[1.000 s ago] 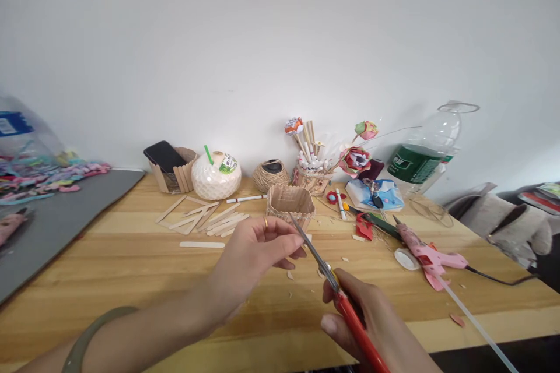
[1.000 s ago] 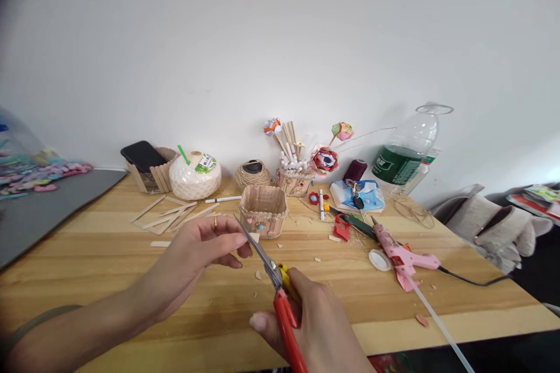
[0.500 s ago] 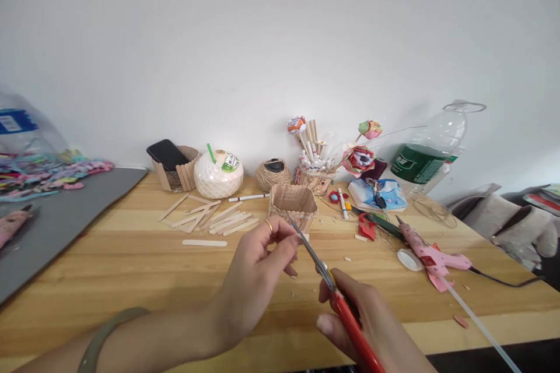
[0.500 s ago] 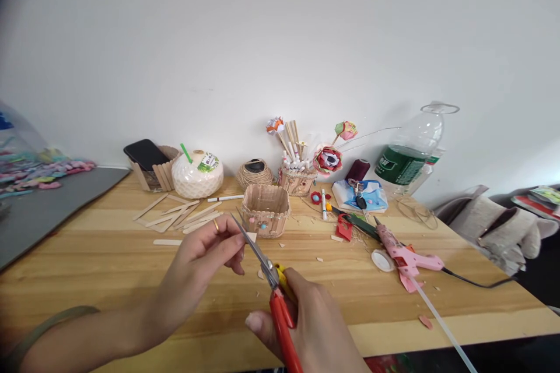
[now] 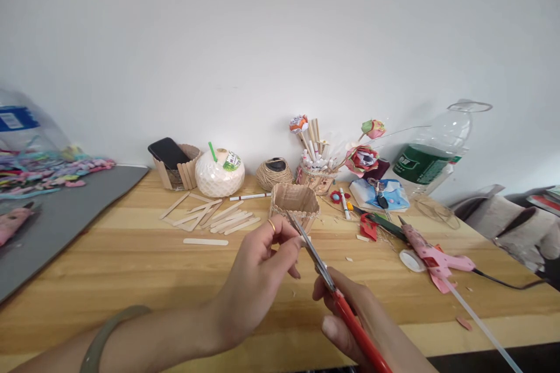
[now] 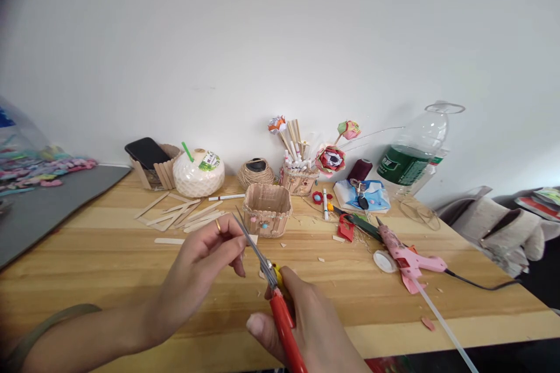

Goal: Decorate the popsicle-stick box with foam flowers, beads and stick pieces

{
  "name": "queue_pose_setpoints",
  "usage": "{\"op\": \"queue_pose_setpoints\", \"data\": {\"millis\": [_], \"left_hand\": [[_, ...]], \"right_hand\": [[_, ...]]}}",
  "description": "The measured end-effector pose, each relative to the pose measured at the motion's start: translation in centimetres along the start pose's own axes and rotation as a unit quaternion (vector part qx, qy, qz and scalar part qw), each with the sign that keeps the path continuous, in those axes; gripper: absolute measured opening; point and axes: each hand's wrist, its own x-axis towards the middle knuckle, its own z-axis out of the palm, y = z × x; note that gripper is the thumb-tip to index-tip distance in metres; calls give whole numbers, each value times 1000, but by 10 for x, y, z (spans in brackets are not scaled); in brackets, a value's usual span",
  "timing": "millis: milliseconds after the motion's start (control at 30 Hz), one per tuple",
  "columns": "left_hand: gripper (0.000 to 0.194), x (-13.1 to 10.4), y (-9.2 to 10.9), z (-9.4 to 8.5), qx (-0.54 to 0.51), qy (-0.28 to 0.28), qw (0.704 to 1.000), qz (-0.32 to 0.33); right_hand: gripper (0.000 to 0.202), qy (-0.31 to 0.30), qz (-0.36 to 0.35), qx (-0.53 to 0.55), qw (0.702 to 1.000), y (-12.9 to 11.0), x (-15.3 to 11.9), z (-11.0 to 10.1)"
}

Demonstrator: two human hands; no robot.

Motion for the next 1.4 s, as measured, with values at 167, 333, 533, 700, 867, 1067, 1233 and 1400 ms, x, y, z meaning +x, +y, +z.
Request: {"op": "queue_pose_setpoints", "data": {"millis": [167, 333, 533, 700, 867, 1067, 1233, 1400], "left_hand": [[15, 0, -1, 1, -8, 3, 1000, 3], [14, 0, -1, 1, -17, 9, 1000, -7], [14, -1, 1, 1, -13, 15, 1000, -12], [15, 0, 2, 2, -4, 22, 1000, -10], [14, 0, 1, 2, -4, 23, 1000, -12], [13, 0, -1, 3, -4, 26, 1000, -1], [13, 0, -1, 2, 3, 29, 1000, 4], [13, 1, -2, 2, 10, 30, 999, 6]], "right_hand": [[63, -31, 22, 12, 999, 5, 6, 3], [64, -47, 37, 23, 998, 2, 7, 4], [62, -43, 54, 26, 997, 3, 7, 5], [63, -42, 57, 21, 997, 2, 9, 5], [62, -48, 44, 31, 997, 7, 11, 6], [64, -35, 40, 18, 998, 16, 11, 9], [60, -30, 63, 17, 997, 11, 10, 9], [60, -15, 72, 14, 997, 7, 11, 9]]}}
